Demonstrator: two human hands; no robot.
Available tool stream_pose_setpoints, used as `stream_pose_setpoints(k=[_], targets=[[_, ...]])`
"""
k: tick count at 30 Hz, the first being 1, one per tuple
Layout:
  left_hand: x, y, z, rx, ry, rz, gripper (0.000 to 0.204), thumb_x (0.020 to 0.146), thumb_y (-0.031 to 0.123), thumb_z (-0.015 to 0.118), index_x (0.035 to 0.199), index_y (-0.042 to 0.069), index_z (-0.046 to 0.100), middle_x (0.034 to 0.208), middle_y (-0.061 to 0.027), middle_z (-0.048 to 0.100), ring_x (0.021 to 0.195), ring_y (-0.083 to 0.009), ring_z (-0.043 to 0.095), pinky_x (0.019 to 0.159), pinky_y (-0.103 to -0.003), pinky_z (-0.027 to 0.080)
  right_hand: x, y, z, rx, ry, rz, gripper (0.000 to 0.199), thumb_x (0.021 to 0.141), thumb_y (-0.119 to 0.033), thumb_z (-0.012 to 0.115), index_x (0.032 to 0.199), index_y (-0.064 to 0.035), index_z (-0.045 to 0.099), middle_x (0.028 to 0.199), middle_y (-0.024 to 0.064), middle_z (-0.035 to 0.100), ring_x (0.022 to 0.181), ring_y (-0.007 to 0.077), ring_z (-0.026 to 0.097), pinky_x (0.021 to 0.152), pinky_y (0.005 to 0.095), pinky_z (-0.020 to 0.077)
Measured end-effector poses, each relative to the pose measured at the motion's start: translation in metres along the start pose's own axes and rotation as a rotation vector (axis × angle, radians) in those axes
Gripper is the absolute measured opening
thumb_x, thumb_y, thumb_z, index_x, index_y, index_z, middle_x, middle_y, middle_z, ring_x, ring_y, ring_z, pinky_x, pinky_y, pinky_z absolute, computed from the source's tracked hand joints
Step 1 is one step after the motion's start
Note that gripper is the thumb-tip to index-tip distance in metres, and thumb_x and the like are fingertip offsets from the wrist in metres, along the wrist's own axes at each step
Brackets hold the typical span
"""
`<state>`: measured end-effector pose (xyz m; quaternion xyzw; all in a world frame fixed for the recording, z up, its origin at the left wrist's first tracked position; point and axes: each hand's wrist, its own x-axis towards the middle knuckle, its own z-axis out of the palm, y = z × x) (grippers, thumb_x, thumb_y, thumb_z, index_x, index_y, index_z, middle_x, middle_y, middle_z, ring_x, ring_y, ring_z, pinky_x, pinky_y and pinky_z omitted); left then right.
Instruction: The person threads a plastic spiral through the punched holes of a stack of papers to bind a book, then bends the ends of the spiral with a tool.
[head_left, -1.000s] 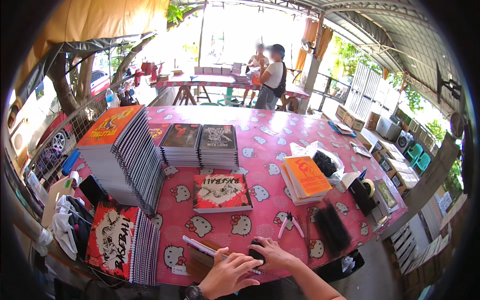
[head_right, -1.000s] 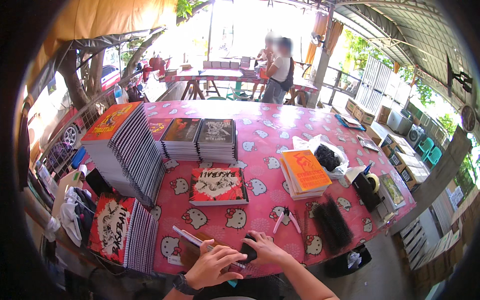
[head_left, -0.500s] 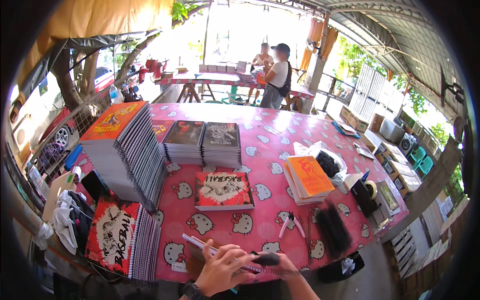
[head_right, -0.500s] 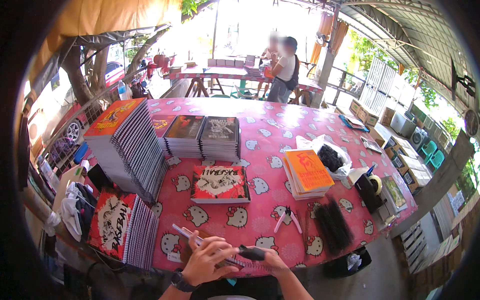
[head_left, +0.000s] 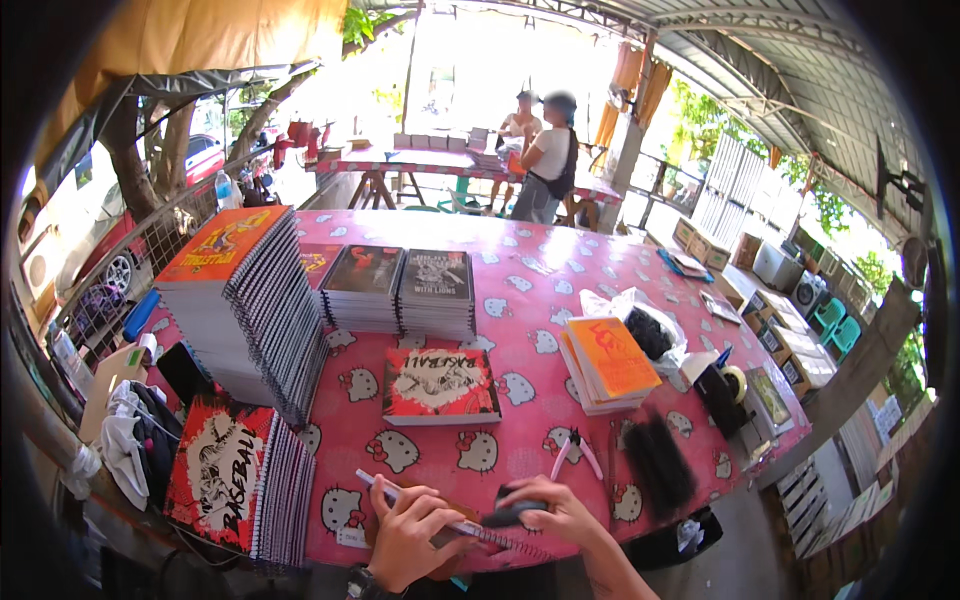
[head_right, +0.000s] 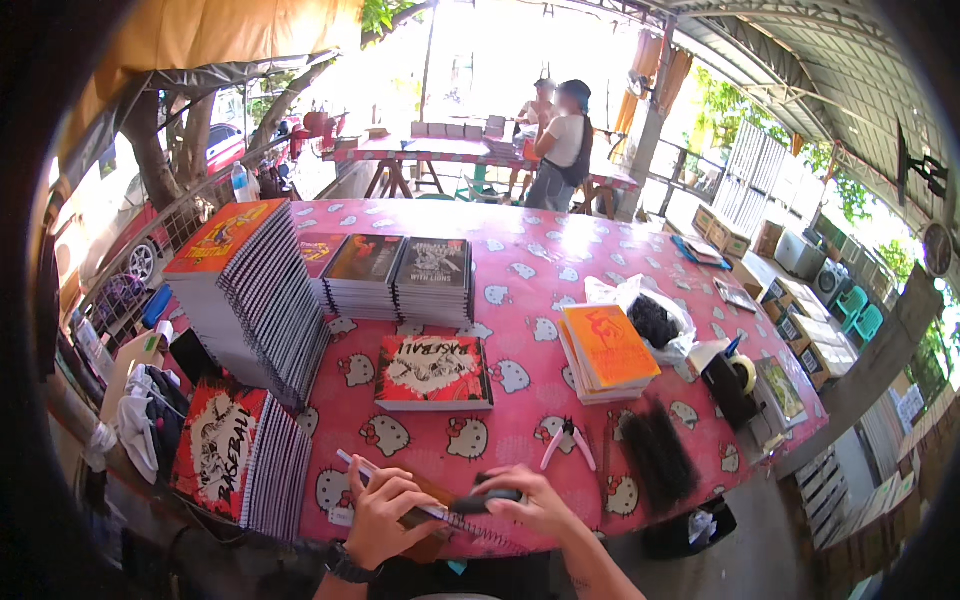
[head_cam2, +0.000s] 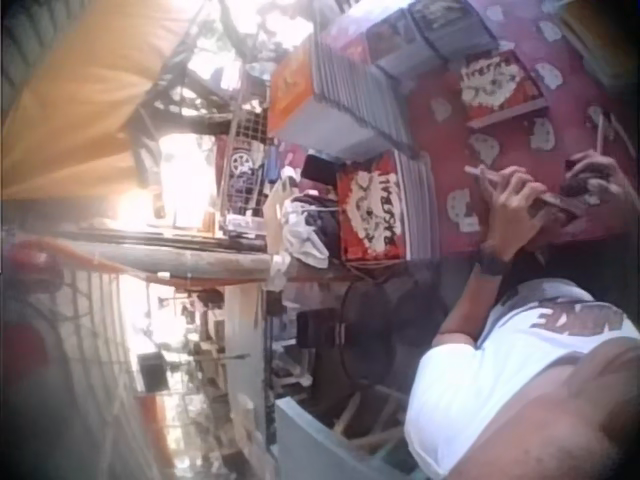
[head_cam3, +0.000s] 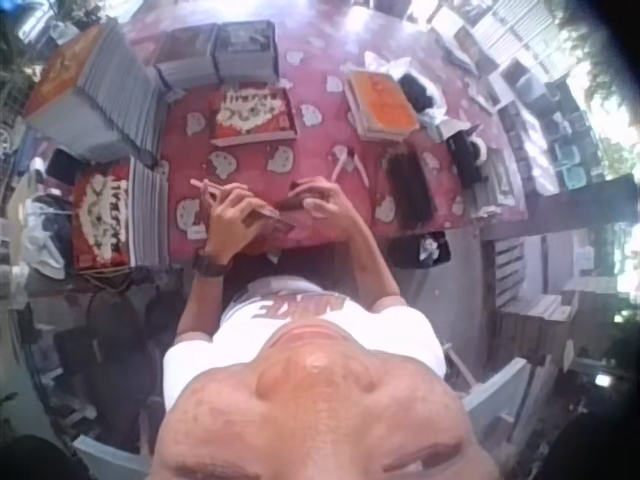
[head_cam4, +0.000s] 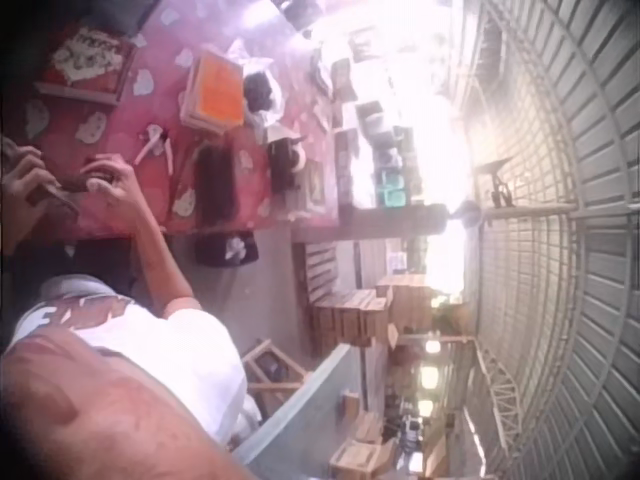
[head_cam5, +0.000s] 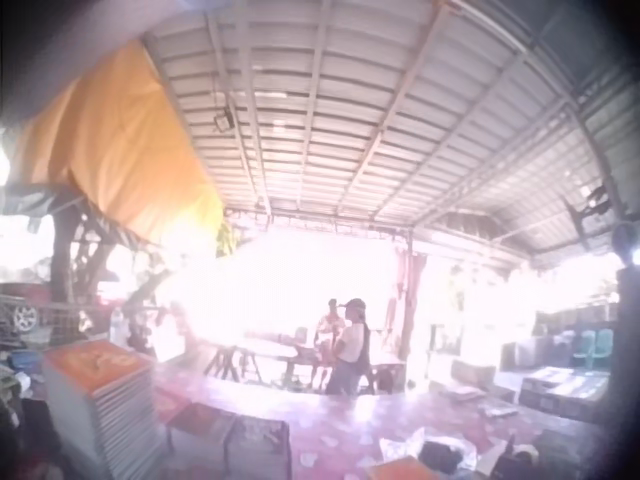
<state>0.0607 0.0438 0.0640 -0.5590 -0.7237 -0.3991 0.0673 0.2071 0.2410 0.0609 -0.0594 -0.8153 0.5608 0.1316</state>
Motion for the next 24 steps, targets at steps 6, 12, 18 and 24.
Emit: stream_pose_setpoints(k=[6,12,18,24], targets=[[-0.003,-0.008,-0.008,0.049,0.039,-0.053,0.027,0.062,0.034,0.078,0.08,0.018,0.066,0.084,0.0037,0.058,0.099,-0.016,0.054,0.107,-0.06,0.006,0.017,-0.015,0.006,-0.178,-0.073,0.183,0.052,0.072,-0.047,0.069,0.103,-0.0056,0.067,0.111,0.0178,0.058,0.118,0.0297,0.046,0.099,0.0407,0.0332],[-0.005,-0.013,-0.013,0.053,0.062,-0.112,0.033,0.06,0.03,0.079,0.086,0.016,0.065,0.088,0.002,0.057,0.099,-0.0197,0.054,0.107,-0.061,0.01,0.032,-0.004,0.006,-0.179,-0.112,0.19,0.054,0.073,-0.048,0.068,0.102,-0.0026,0.067,0.101,0.0152,0.062,0.109,0.0266,0.05,0.095,0.0399,0.0368],[-0.007,-0.017,-0.014,0.055,0.089,-0.114,0.037,0.06,0.027,0.079,0.092,0.015,0.065,0.087,-0.0001,0.057,0.097,-0.0215,0.055,0.108,-0.055,0.017,0.034,-0.023,0.018,0.175,-0.18,-0.086,0.042,0.076,-0.039,0.068,0.101,-0.0047,0.067,0.097,0.0135,0.063,0.101,0.0259,0.052,0.088,0.0377,0.0395],[-0.007,-0.015,-0.013,0.041,0.137,-0.141,0.053,0.059,0.027,0.08,0.106,0.011,0.061,0.09,-0.0021,0.059,0.096,-0.0224,0.055,0.108,-0.054,0.02,0.04,-0.016,0.028,0.059,-0.162,-0.14,0.038,0.076,-0.035,0.069,0.101,-0.0062,0.067,0.093,0.0117,0.065,0.096,0.022,0.056,0.08,0.0341,0.0442]])
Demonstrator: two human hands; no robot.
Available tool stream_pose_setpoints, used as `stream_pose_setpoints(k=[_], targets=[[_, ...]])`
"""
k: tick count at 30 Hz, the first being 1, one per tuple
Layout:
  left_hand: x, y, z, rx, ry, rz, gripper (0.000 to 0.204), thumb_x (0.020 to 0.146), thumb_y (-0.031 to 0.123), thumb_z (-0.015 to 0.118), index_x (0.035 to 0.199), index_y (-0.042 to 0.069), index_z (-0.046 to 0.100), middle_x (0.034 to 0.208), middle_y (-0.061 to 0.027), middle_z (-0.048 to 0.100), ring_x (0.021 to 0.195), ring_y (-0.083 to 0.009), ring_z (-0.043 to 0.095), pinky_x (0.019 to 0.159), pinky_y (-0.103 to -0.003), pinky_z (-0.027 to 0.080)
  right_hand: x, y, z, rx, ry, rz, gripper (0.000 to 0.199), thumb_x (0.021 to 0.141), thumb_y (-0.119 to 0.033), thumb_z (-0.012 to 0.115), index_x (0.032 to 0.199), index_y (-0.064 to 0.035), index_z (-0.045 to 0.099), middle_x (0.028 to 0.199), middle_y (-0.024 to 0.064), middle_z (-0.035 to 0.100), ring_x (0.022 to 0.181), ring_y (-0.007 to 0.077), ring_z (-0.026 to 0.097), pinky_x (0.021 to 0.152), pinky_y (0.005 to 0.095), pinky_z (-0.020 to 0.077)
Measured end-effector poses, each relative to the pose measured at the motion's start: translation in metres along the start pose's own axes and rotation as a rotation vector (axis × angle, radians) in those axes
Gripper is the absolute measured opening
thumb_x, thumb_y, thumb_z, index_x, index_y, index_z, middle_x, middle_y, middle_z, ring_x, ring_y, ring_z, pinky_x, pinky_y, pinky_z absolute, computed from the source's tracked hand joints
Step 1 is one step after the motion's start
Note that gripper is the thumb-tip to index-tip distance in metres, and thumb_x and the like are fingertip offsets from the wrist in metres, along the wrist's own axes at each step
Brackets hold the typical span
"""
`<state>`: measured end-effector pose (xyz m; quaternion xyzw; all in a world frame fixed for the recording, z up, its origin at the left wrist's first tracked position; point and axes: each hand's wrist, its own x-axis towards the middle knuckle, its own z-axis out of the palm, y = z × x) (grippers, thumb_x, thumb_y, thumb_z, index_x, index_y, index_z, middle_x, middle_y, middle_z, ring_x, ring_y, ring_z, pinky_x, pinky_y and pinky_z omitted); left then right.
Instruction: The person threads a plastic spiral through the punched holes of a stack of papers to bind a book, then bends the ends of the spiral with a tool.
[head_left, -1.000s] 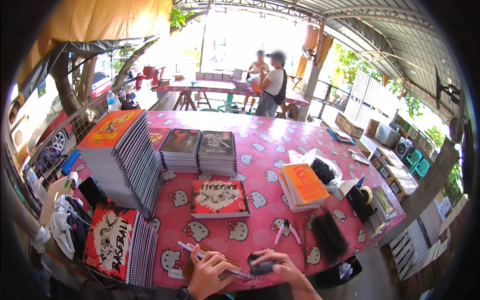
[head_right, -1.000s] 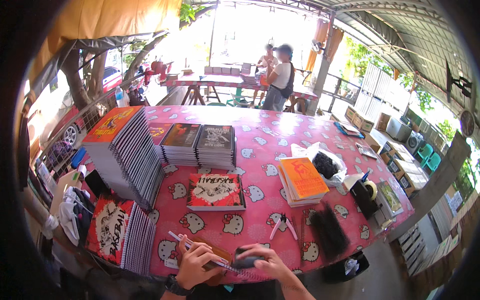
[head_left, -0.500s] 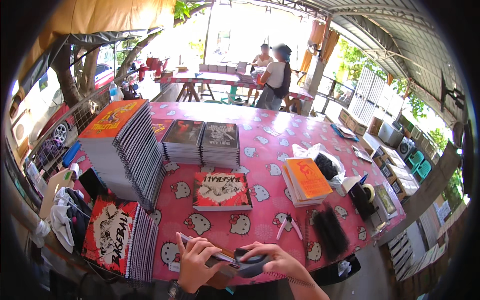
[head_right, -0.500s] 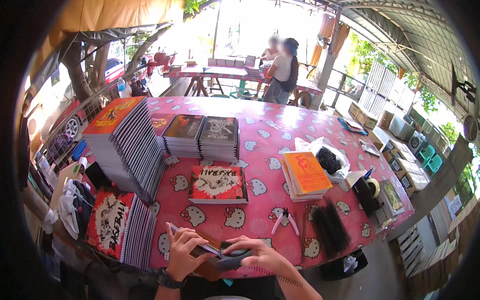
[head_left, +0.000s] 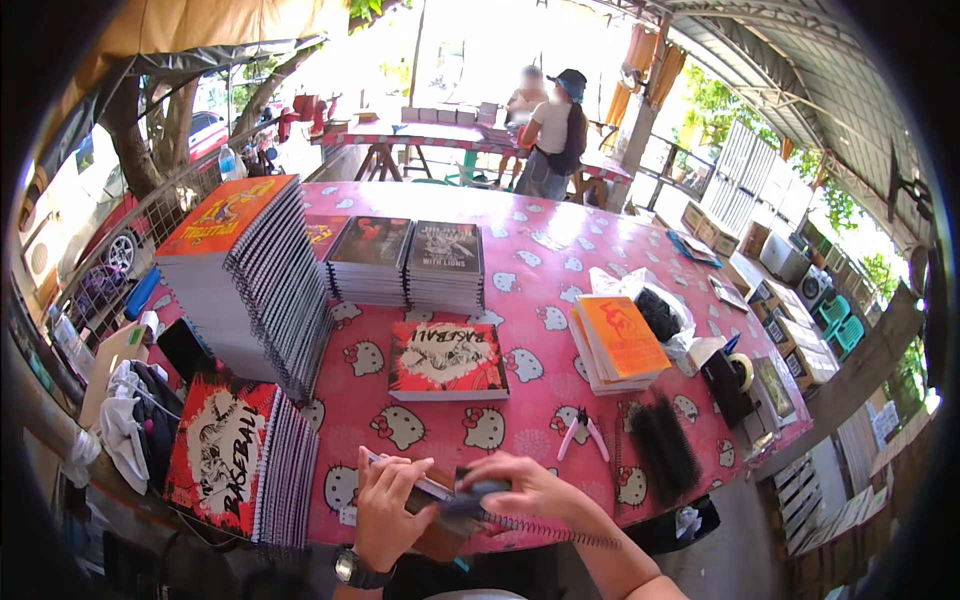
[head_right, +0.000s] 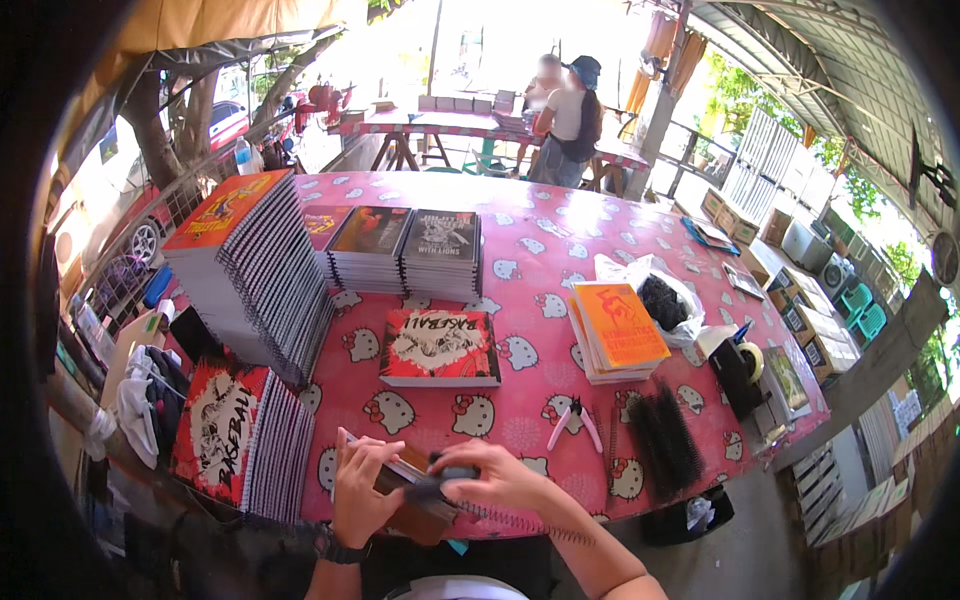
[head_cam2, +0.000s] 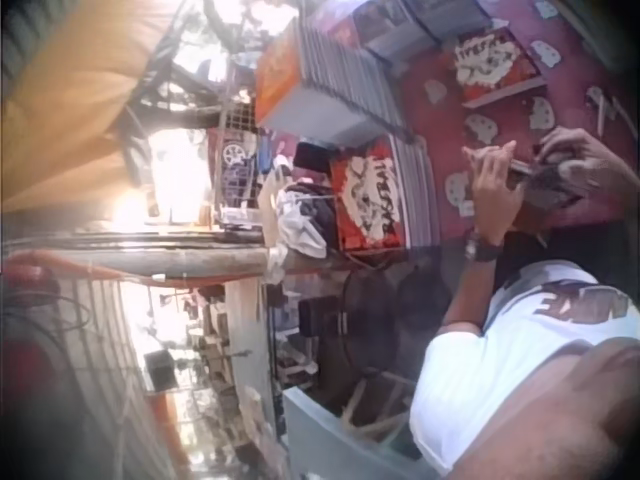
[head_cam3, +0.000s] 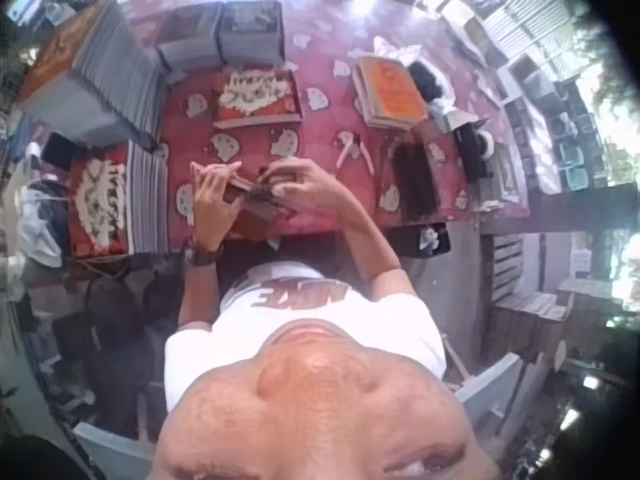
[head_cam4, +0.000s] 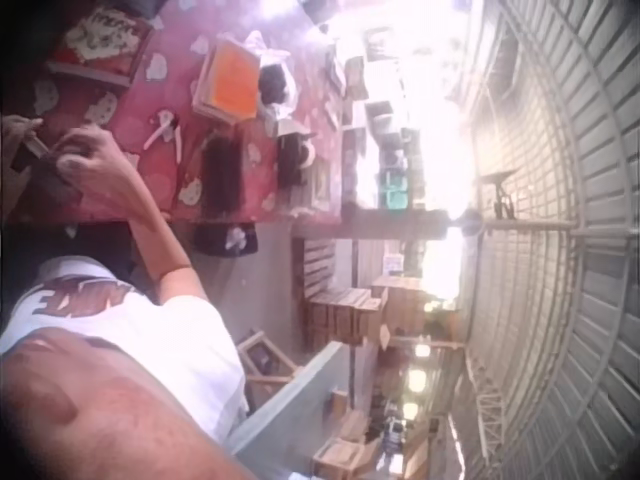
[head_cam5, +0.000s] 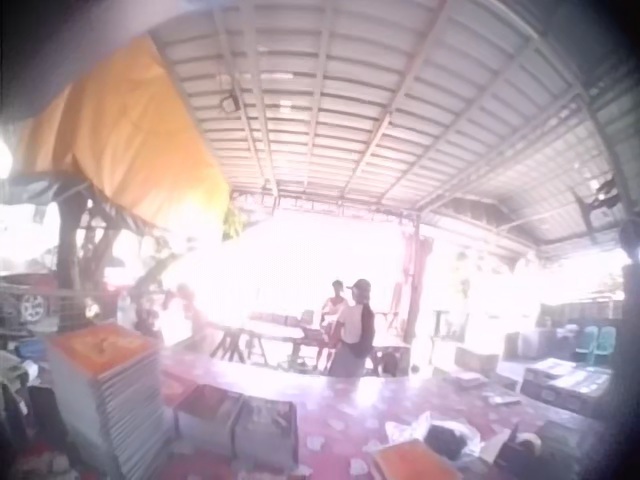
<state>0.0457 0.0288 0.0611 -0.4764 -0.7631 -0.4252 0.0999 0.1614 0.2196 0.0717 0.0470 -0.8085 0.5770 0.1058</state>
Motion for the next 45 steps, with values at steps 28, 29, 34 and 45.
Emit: stream_pose_setpoints(k=[28,29,34,45], targets=[[-0.003,-0.04,-0.01,-0.841,0.141,-0.582,0.048,0.083,-0.002,0.059,0.13,-0.002,0.045,0.115,-0.0106,0.058,0.098,-0.0121,0.056,0.082,-0.021,0.046,0.018,0.0,0.013,0.458,-0.037,0.064,0.038,0.085,-0.038,0.062,0.109,-0.0081,0.063,0.106,0.0108,0.059,0.101,0.0196,0.053,0.091,0.0308,0.0392],[-0.002,-0.039,-0.005,-0.905,0.181,-0.607,0.048,0.083,-0.006,0.057,0.13,-0.001,0.045,0.115,-0.0098,0.058,0.094,-0.0093,0.056,0.078,-0.019,0.046,0.019,0.0,0.02,0.24,0.011,0.014,0.038,0.085,-0.04,0.06,0.106,-0.0086,0.065,0.103,0.0118,0.06,0.099,0.0219,0.055,0.09,0.0322,0.0401],[0.009,-0.034,-0.015,-0.941,0.326,-0.522,0.043,0.089,0.011,0.054,0.13,0.001,0.045,0.115,-0.0086,0.058,0.096,-0.0113,0.056,0.085,-0.025,0.046,0.031,0.041,-0.002,-0.311,0.116,0.167,0.041,0.082,-0.047,0.061,0.102,-0.0109,0.066,0.104,0.0132,0.061,0.105,0.0289,0.052,0.093,0.0388,0.0393],[0.105,-0.011,-0.057,-1.195,0.094,-0.147,0.045,0.096,0.032,0.043,0.125,-0.001,0.048,0.095,-0.0096,0.062,0.092,-0.0181,0.058,0.091,-0.038,0.044,-0.017,0.099,-0.007,-1.007,0.245,0.408,0.078,0.064,-0.064,0.067,0.115,-0.0065,0.056,0.122,0.0233,0.044,0.115,0.0387,0.04,0.094,0.0447,0.038]])
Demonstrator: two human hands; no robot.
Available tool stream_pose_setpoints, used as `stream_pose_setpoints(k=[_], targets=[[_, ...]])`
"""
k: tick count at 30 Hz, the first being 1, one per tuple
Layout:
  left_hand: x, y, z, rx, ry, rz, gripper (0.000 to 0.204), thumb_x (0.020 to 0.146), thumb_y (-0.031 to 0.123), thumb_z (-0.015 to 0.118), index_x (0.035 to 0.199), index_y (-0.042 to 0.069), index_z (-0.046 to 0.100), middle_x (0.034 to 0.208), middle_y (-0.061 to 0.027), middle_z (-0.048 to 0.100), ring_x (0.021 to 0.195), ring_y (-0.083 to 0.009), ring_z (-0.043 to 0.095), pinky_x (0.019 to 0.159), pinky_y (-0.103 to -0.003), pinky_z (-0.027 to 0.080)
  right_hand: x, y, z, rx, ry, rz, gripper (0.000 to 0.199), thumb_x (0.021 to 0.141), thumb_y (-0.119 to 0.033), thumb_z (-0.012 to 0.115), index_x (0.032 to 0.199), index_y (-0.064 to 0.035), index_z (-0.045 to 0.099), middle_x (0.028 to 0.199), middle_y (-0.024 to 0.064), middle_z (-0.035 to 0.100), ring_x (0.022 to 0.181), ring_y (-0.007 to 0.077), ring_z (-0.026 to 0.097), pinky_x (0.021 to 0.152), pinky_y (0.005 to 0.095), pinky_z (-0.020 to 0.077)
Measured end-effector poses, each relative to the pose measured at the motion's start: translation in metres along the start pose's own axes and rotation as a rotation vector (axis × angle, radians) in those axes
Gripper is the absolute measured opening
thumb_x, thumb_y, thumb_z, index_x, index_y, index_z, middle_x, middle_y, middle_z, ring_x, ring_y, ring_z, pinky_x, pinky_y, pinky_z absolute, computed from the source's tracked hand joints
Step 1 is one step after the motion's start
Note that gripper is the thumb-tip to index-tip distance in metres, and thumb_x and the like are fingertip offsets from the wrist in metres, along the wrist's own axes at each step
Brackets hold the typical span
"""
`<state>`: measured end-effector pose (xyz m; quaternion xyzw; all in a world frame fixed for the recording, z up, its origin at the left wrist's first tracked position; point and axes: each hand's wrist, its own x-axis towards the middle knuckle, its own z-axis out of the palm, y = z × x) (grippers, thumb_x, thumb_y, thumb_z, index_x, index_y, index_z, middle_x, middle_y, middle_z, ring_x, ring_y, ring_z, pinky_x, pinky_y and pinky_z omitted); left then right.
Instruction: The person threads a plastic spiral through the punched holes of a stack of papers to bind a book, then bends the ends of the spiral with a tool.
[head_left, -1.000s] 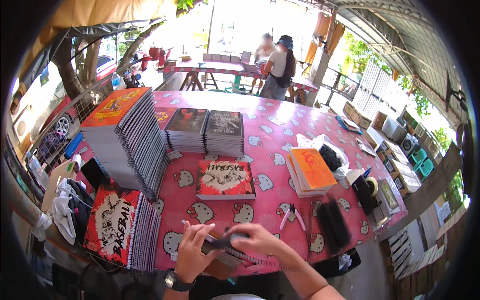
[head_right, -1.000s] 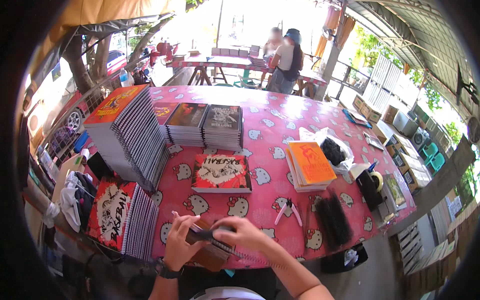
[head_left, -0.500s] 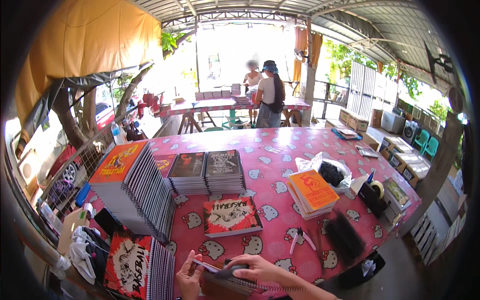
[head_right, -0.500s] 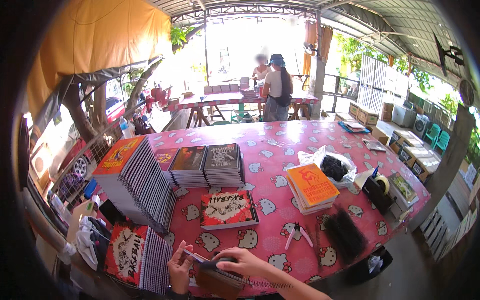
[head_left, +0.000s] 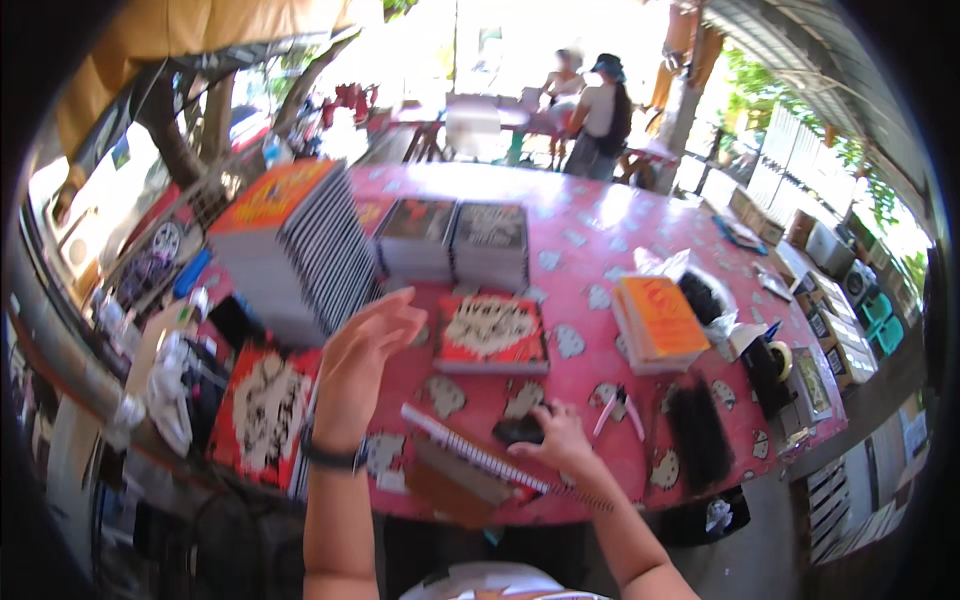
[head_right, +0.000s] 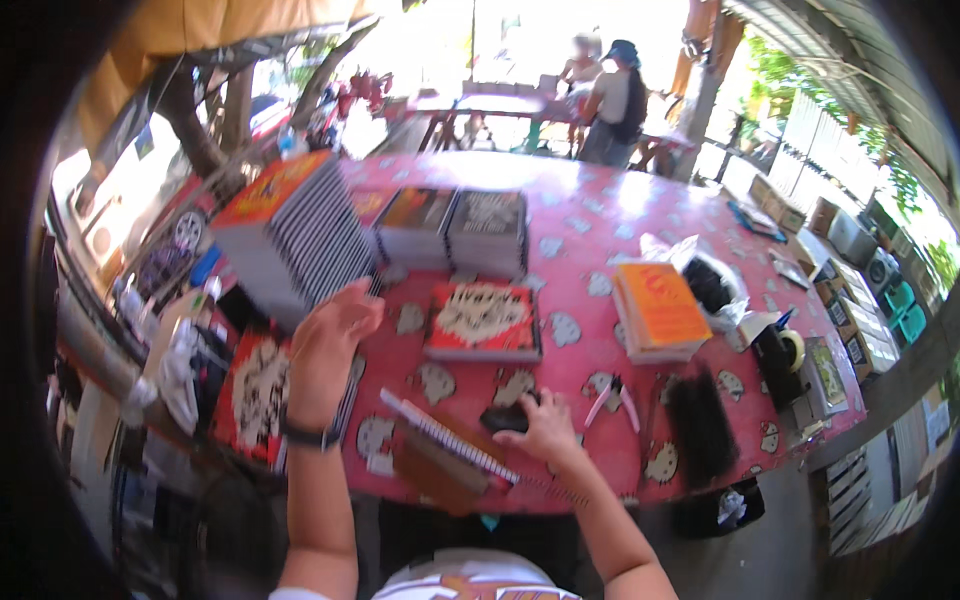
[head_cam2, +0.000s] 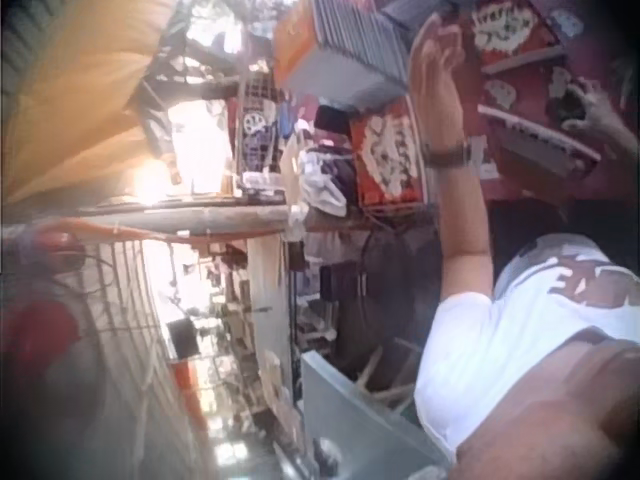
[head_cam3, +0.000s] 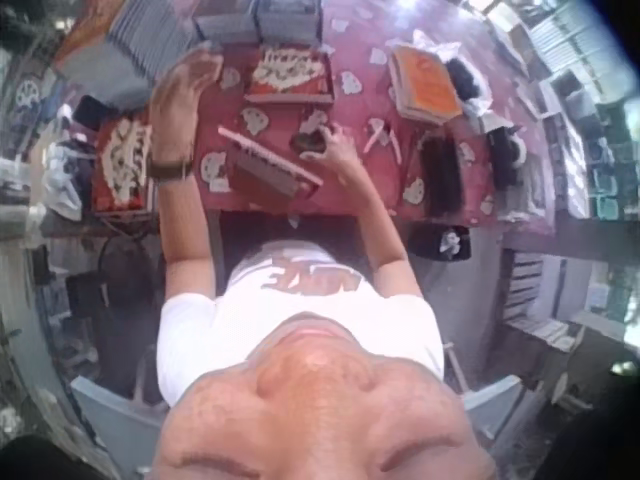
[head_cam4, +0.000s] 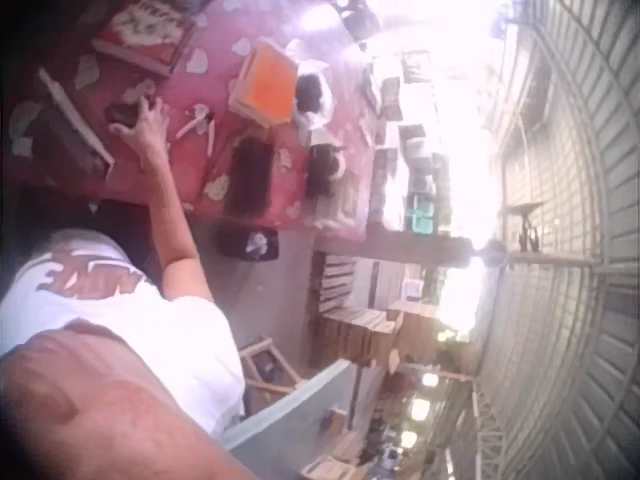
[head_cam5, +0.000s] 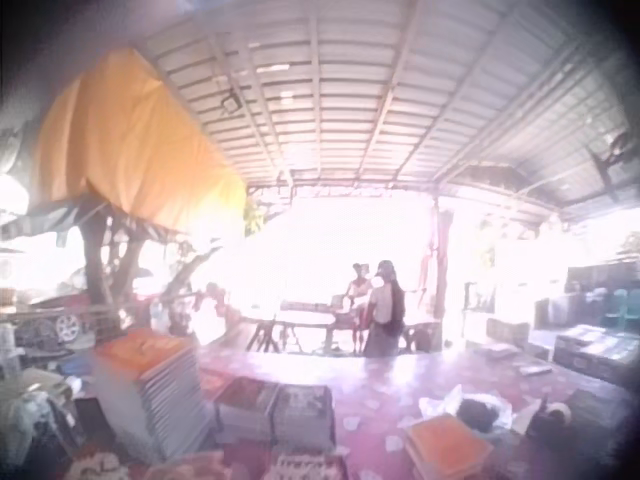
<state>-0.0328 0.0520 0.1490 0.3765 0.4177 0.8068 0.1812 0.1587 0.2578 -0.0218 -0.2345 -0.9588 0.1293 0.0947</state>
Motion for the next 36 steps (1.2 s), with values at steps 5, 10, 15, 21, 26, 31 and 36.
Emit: stream_pose_setpoints(k=[5,10,15,21,26,31,36], targets=[[0.026,-0.007,-0.021,-0.549,-0.051,-0.209,0.035,0.095,0.032,0.046,0.108,0.003,0.06,0.087,-0.0062,0.062,0.086,-0.0192,0.059,0.085,-0.035,0.046,0.007,-0.021,-0.063,0.368,0.045,-0.15,0.062,0.072,-0.052,0.069,0.113,-0.0065,0.058,0.124,0.0187,0.048,0.116,0.0336,0.044,0.093,0.0429,0.0404],[0.038,-0.01,0.033,-0.808,-0.039,-0.128,0.033,0.095,0.033,0.045,0.099,0.004,0.06,0.08,-0.0045,0.06,0.077,-0.0162,0.058,0.073,-0.031,0.047,0.001,-0.075,-0.138,0.943,-0.216,-0.325,0.033,0.081,-0.023,0.07,0.105,-0.0016,0.061,0.086,0.0055,0.067,0.074,0.0133,0.063,0.067,0.0267,0.051],[0.034,-0.011,0.101,-0.81,-0.176,0.002,0.035,0.097,0.032,0.041,0.099,0.002,0.06,0.081,-0.0045,0.059,0.075,-0.0149,0.057,0.073,-0.03,0.045,0.009,-0.121,-0.123,1.486,-0.484,-0.568,0.073,0.082,-0.028,0.069,0.139,-0.008,0.028,0.128,0.0075,0.047,0.111,0.014,0.049,0.091,0.0328,0.0422],[0.04,-0.004,0.109,-0.789,-0.181,0.069,0.033,0.097,0.03,0.041,0.095,0.002,0.058,0.076,-0.0044,0.057,0.073,-0.0125,0.054,0.069,-0.027,0.042,0.008,-0.127,-0.115,1.842,-0.58,-0.314,0.053,0.095,-0.024,0.05,0.139,-0.0038,0.028,0.13,0.0014,0.045,0.118,0.0098,0.041,0.099,0.0293,0.0342],[0.034,0.004,0.109,-0.071,-0.153,0.374,0.029,0.097,0.026,0.043,0.095,0.002,0.058,0.08,-0.0031,0.059,0.073,-0.0101,0.054,0.068,-0.026,0.044,0.012,-0.134,-0.113,1.823,-0.587,-0.421,0.055,0.093,-0.024,0.055,0.138,-0.0041,0.03,0.131,0.0022,0.044,0.119,0.0103,0.04,0.1,0.0299,0.0346],[0.052,-0.007,0.105,-0.625,-0.113,0.124,0.023,0.095,0.023,0.045,0.093,0.005,0.059,0.07,-0.0024,0.053,0.07,-0.013,0.052,0.071,-0.027,0.041,0.039,-0.115,-0.125,1.553,-0.577,-0.578,0.056,0.089,-0.03,0.059,0.134,-0.0035,0.038,0.124,0.0025,0.051,0.113,0.0107,0.045,0.094,0.0292,0.0383],[0.058,-0.008,0.092,-0.77,-0.098,-0.003,0.02,0.093,0.022,0.048,0.092,0.005,0.058,0.07,-0.0029,0.054,0.071,-0.0137,0.053,0.072,-0.027,0.041,0.041,-0.121,-0.13,1.53,-0.612,-0.55,0.047,0.09,-0.027,0.059,0.129,-0.0037,0.044,0.117,0.0013,0.054,0.104,0.0081,0.048,0.087,0.0265,0.0405]])
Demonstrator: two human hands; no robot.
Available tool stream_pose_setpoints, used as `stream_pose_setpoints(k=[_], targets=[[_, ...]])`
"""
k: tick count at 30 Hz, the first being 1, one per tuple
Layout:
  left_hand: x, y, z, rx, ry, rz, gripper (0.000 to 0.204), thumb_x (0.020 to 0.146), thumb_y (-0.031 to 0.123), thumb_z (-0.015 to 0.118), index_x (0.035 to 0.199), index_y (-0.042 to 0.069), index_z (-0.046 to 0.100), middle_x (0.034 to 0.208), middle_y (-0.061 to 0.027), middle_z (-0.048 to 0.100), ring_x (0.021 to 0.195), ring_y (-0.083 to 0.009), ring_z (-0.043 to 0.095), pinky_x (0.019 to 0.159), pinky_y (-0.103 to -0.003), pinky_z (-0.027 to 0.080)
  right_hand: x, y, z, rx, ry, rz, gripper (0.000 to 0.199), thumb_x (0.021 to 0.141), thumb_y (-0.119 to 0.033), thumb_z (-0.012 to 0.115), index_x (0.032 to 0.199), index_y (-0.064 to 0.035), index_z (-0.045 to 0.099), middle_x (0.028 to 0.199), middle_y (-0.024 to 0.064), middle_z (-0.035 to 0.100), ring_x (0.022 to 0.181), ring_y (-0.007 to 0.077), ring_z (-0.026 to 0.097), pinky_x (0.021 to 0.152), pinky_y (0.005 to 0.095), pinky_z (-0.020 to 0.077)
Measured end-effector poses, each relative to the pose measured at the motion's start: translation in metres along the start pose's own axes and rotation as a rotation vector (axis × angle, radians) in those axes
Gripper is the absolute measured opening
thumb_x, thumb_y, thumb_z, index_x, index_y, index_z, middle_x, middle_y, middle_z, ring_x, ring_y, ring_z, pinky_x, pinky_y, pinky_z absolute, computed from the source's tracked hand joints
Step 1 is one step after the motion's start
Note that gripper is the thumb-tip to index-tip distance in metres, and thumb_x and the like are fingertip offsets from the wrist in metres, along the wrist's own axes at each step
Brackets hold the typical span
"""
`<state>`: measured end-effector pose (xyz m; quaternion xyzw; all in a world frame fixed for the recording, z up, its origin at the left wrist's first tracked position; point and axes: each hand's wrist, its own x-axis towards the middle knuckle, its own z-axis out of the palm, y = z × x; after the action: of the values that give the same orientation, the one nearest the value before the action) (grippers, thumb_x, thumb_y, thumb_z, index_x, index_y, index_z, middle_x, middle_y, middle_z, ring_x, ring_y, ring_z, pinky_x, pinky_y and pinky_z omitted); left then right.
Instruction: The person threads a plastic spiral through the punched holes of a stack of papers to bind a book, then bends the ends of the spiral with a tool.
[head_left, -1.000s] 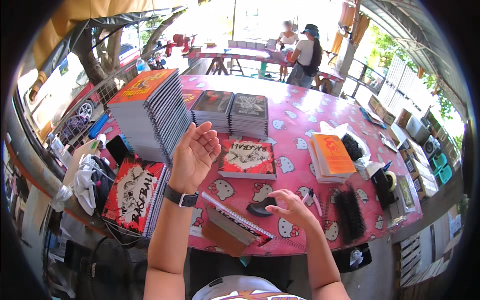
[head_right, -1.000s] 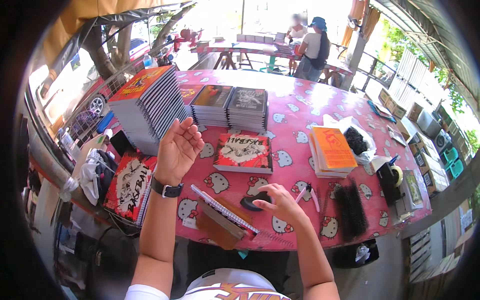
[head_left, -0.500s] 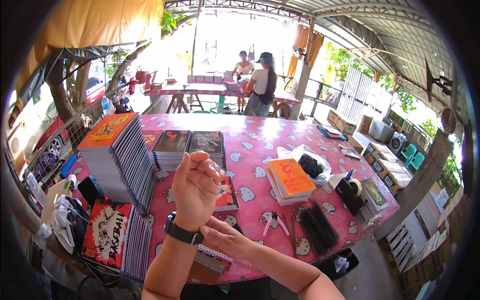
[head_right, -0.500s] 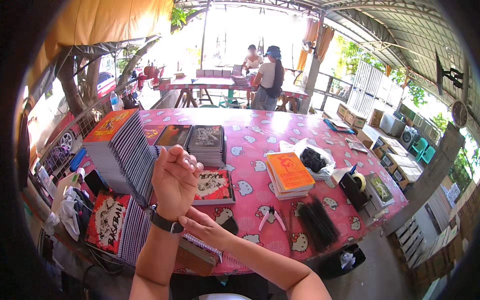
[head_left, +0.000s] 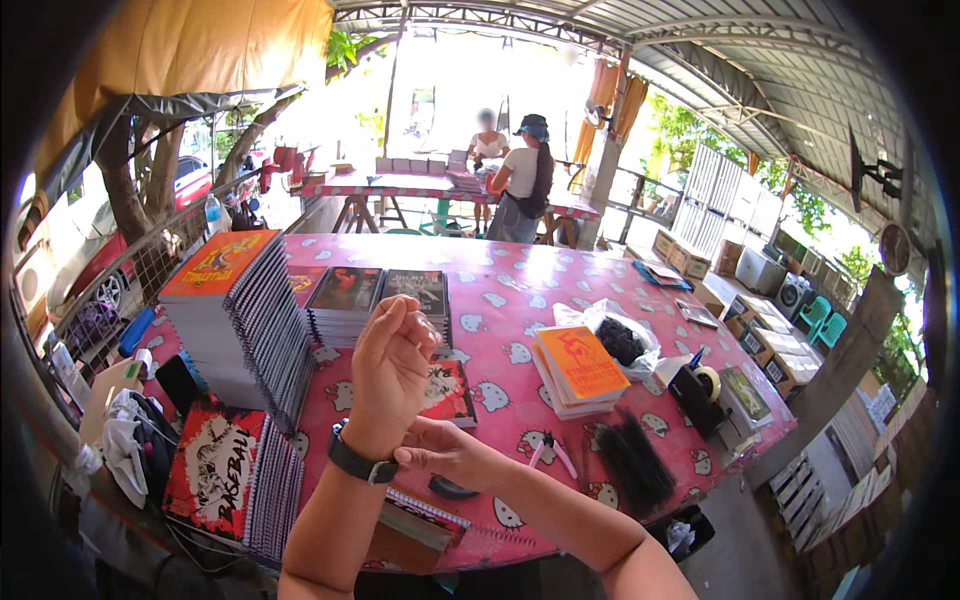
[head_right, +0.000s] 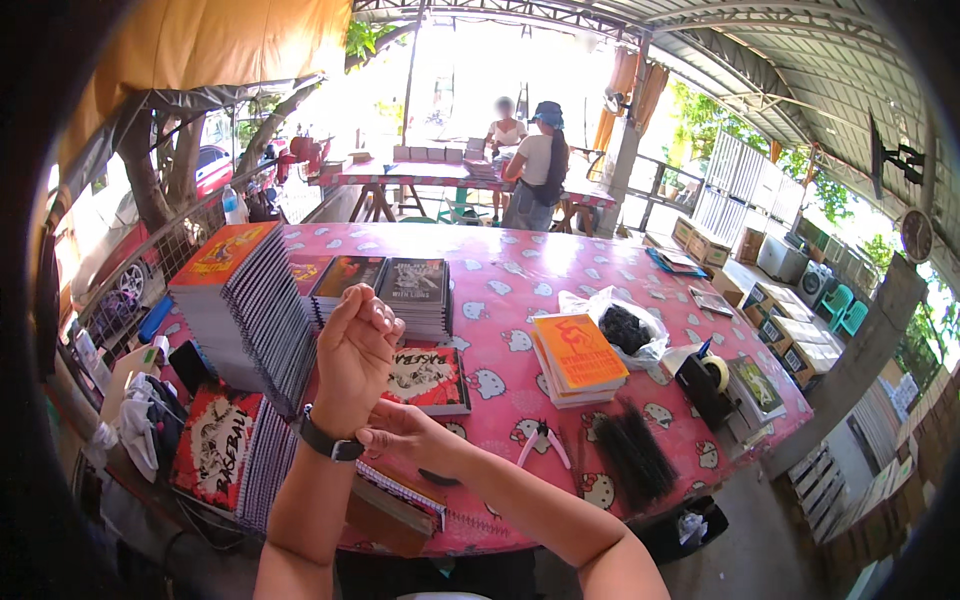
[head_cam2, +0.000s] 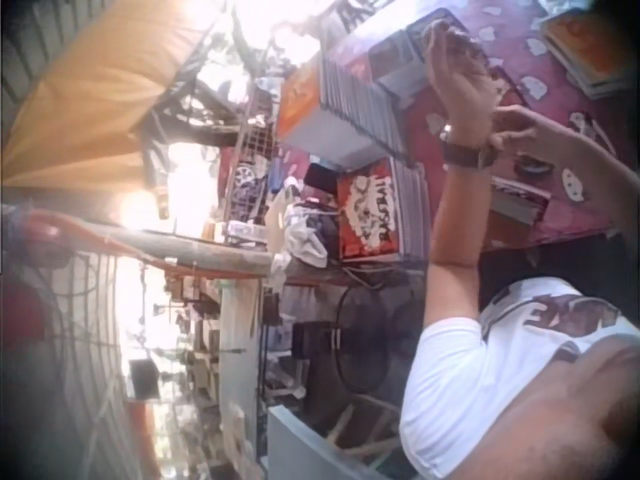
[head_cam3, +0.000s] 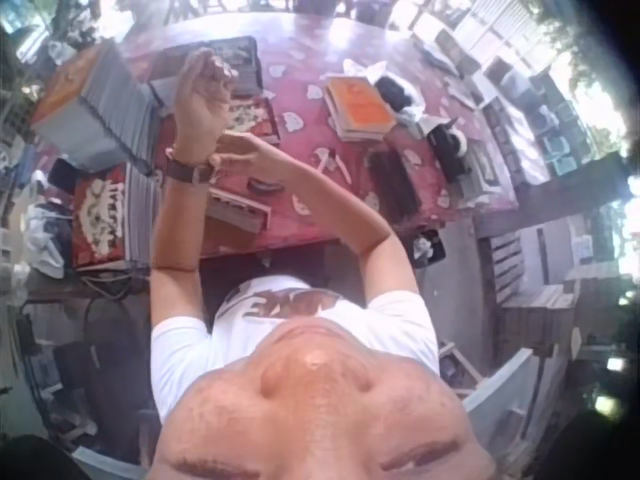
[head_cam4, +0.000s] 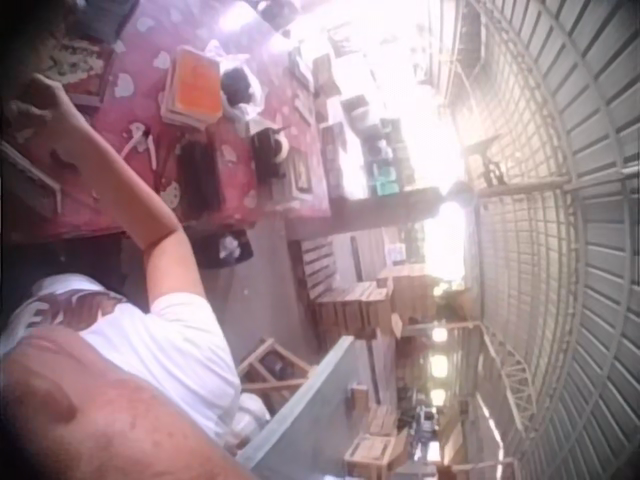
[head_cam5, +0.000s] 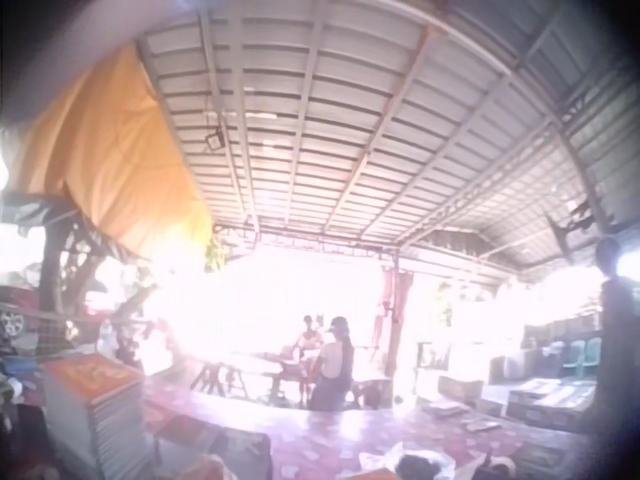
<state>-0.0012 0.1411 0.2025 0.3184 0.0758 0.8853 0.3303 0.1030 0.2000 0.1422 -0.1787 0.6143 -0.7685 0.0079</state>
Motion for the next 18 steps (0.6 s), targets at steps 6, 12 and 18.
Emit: stream_pose_setpoints(k=[6,12,18], targets=[[-0.017,0.037,0.012,0.326,-0.513,-0.624,0.021,0.086,0.021,0.06,0.087,0.001,0.057,0.071,-0.0045,0.058,0.062,-0.0091,0.052,0.057,-0.022,0.042,-0.023,-0.019,-0.025,0.126,0.276,0.132,0.023,0.091,-0.023,0.058,0.104,-0.0045,0.058,0.091,-0.0005,0.061,0.08,0.0042,0.054,0.07,0.0195,0.0434],[-0.007,0.031,0.006,0.812,-0.176,-0.357,0.013,0.082,0.01,0.059,0.092,0.002,0.056,0.076,-0.0012,0.055,0.066,-0.0045,0.05,0.059,-0.019,0.042,-0.02,-0.027,-0.022,0.212,0.323,0.055,0.015,0.091,-0.02,0.057,0.095,-0.0055,0.058,0.083,0.0002,0.059,0.071,0.0066,0.055,0.066,0.0223,0.0442],[-0.018,0.026,-0.004,0.729,-0.146,-0.37,0.026,0.084,0.014,0.06,0.105,0.003,0.052,0.087,-0.0022,0.056,0.076,-0.0066,0.051,0.068,-0.018,0.04,-0.028,-0.023,-0.034,0.172,0.336,-0.024,0.016,0.091,-0.021,0.058,0.098,-0.0064,0.059,0.082,0.0004,0.061,0.071,0.0069,0.056,0.067,0.021,0.0443]])
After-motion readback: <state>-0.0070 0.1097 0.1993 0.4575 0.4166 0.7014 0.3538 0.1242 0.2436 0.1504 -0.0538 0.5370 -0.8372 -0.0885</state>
